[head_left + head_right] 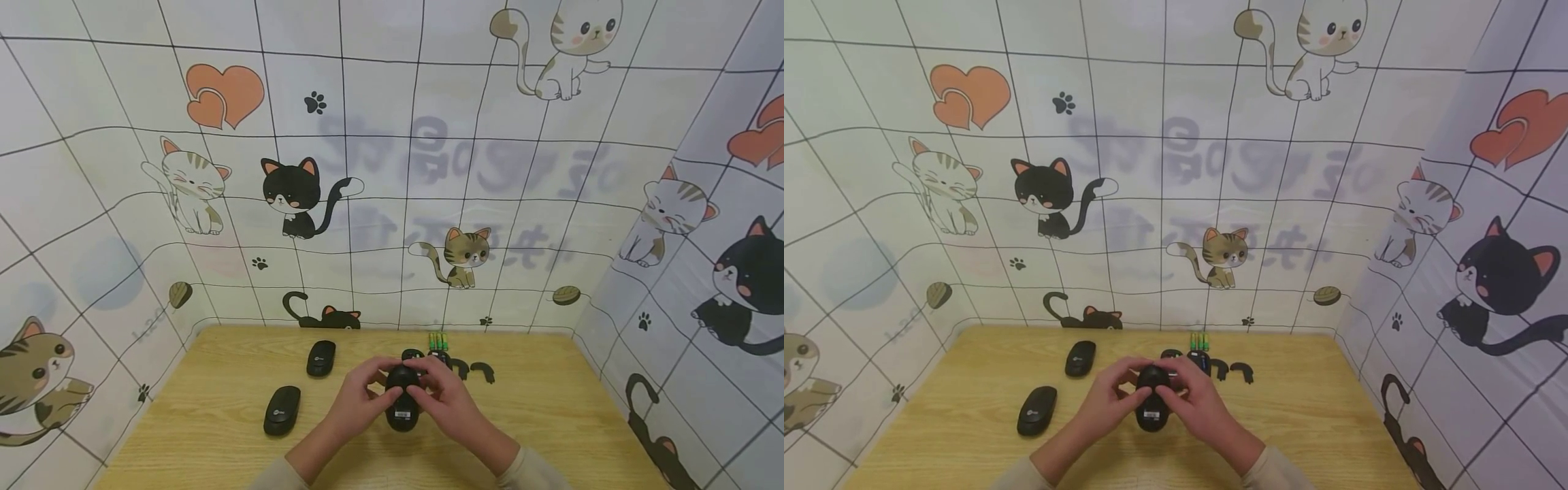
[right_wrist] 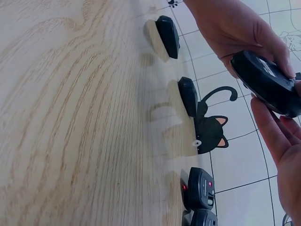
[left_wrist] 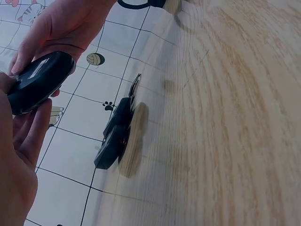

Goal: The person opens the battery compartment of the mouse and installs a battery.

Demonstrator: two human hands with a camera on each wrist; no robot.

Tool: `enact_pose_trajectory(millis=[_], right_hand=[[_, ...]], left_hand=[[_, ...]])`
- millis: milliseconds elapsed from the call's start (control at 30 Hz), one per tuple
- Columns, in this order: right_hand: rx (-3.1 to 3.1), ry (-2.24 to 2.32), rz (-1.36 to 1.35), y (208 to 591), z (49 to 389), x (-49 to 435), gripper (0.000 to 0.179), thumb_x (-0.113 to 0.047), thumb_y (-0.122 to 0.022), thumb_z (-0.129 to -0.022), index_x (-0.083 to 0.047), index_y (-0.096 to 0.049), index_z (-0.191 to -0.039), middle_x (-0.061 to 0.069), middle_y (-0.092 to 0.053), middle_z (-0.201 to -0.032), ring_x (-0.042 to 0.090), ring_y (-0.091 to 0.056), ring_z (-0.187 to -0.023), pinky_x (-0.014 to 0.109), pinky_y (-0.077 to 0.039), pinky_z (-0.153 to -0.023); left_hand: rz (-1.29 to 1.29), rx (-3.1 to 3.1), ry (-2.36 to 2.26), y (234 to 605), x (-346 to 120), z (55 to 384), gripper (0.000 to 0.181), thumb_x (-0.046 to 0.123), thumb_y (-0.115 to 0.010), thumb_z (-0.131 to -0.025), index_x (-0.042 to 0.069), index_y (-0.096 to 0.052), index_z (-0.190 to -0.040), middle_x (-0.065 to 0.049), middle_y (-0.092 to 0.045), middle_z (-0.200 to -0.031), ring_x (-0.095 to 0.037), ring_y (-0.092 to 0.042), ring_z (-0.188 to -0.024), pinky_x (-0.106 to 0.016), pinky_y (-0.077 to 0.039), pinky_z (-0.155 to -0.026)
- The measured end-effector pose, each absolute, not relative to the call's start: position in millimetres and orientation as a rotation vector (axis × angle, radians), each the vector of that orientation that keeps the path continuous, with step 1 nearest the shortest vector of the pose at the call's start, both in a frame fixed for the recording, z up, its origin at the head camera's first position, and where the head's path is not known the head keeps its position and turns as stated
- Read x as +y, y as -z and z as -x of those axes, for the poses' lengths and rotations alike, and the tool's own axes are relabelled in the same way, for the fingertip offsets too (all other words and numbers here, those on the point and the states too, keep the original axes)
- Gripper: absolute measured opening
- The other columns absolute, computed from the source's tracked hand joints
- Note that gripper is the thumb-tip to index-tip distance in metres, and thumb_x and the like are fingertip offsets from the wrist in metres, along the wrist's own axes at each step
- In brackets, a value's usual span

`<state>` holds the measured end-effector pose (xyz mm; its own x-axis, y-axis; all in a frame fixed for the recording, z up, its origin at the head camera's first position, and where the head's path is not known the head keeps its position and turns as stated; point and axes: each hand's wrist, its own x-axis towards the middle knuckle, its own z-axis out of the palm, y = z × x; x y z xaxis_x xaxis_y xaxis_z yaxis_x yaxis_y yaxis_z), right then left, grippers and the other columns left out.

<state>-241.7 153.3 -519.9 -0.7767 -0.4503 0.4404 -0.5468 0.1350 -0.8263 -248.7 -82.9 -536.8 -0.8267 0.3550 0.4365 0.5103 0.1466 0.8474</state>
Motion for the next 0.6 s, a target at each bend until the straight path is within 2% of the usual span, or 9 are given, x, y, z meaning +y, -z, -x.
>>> enact_pose_trajectory(millis=[367,600], right_hand=[[-2.42,-1.905,-0.857,514.8,240.2,153.1,0.039,-0.014,-0.07,-0.11,-0.014,-0.063,-0.148,0.019,-0.057,-0.146,0.023,-0.076,-0.11,0.041,-0.069,-0.071],[-2.45,-1.915,-0.786,515.0,241.0,153.3,0.041,-0.014,-0.073,-0.108,-0.014,-0.063,-0.148,0.019,-0.06,-0.144,0.025,-0.075,-0.104,0.04,-0.069,-0.071]], left_hand=[[0.778,-2.327,1.983,535.3,-82.8,248.8,0.038,0.018,-0.078,-0.106,0.021,-0.068,-0.143,-0.007,-0.068,-0.136,-0.023,-0.072,-0.104,-0.037,-0.069,-0.07],[0.784,-2.349,2.061,535.0,-83.2,249.3,0.041,0.015,-0.074,-0.107,0.019,-0.065,-0.146,-0.012,-0.064,-0.133,-0.027,-0.069,-0.107,-0.037,-0.069,-0.074]])
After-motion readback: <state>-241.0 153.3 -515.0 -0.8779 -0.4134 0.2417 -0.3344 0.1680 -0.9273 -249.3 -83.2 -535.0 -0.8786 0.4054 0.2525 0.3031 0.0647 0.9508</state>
